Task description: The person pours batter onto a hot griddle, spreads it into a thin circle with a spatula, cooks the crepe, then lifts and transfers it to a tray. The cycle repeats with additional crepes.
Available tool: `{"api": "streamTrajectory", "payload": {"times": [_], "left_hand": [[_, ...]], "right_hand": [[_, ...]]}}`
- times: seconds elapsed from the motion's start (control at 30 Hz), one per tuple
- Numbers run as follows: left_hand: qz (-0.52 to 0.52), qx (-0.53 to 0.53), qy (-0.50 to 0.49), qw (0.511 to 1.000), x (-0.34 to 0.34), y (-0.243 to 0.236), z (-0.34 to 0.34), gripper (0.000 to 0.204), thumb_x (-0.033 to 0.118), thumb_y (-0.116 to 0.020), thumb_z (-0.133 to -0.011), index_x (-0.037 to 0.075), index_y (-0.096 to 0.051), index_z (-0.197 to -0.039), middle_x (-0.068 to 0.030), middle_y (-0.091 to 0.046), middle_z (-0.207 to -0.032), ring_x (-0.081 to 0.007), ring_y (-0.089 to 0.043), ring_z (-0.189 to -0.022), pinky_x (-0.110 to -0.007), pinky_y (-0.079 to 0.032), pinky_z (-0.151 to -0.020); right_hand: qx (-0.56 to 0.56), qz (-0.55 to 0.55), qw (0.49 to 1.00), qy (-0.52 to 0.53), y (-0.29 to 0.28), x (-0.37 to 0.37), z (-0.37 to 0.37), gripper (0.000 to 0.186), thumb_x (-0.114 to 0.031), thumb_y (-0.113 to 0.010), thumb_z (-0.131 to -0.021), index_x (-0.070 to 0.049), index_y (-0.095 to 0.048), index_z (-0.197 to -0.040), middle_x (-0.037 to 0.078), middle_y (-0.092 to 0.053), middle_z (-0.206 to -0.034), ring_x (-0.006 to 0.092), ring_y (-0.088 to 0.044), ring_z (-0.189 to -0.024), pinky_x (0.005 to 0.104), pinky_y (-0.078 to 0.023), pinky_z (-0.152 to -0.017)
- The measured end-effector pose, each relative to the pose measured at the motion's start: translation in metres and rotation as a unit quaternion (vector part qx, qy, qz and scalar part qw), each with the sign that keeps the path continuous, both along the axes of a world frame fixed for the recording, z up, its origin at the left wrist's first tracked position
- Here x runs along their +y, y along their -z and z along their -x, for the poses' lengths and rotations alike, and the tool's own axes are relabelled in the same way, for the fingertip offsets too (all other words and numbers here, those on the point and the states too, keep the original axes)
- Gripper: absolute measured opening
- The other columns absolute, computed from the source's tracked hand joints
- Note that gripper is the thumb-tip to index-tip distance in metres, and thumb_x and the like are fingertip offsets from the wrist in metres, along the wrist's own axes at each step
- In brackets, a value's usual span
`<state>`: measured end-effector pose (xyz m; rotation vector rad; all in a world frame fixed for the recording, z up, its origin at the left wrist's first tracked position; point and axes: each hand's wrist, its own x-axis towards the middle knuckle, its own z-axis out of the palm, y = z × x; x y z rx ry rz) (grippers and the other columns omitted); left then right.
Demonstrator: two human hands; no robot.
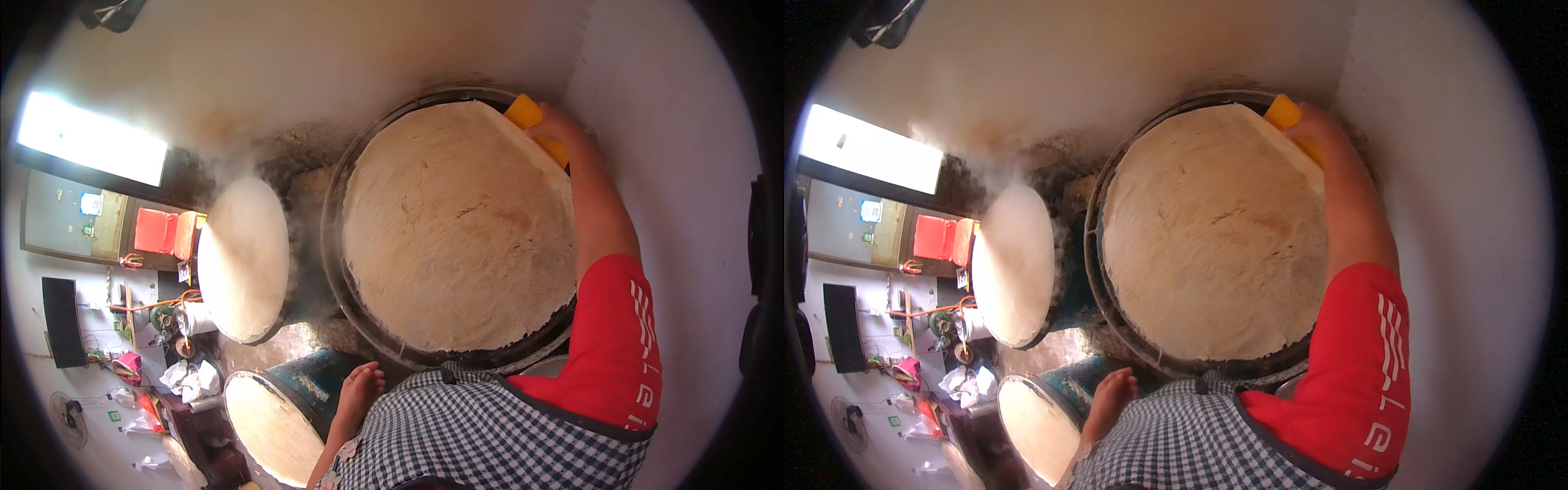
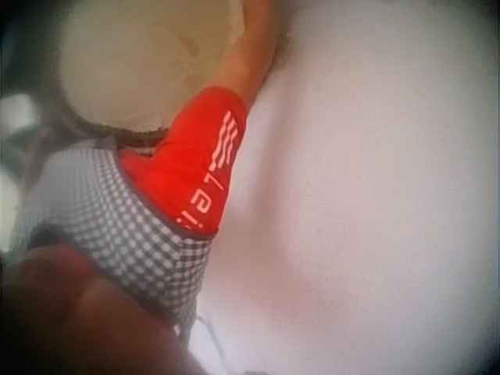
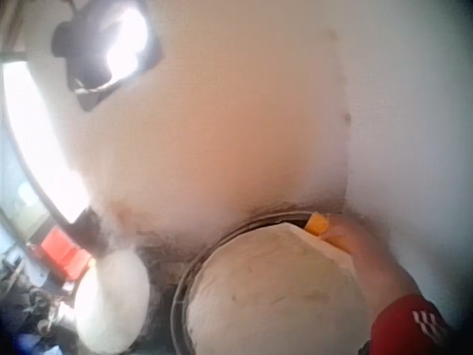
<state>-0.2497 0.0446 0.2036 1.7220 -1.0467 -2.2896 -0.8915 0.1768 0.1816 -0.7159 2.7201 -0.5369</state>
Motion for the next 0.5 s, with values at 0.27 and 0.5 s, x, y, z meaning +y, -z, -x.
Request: {"api": "streamTrajectory", "payload": {"times": [0.27, 0.5], "left_hand": [[-0.014, -0.004, -0.01, 1.0, -0.004, 0.022, -0.03, 0.025, 0.014, -0.05, -0.088, 0.001, -0.052, -0.11, -0.009, -0.061, -0.086, -0.0168, -0.058, -0.07, -0.027, -0.049, -0.063], [0.029, 0.003, 0.061, 0.998, -0.014, 0.024, 0.0, 0.024, 0.015, -0.051, -0.088, 0.002, -0.054, -0.107, -0.007, -0.061, -0.085, -0.0154, -0.057, -0.069, -0.027, -0.048, -0.063]], "right_hand": [[-0.107, 0.01, 0.994, 0.022, 0.032, 0.086, 0.02, 0.054, -0.024, -0.055, -0.081, -0.006, -0.039, -0.129, 0.014, -0.045, -0.128, 0.0274, -0.043, -0.118, 0.0362, -0.033, -0.098], [-0.056, 0.105, 0.978, 0.169, 0.067, 0.154, 0.007, 0.044, -0.026, -0.056, -0.081, -0.003, -0.049, -0.119, 0.015, -0.052, -0.119, 0.0269, -0.05, -0.108, 0.0367, -0.037, -0.092]]}}
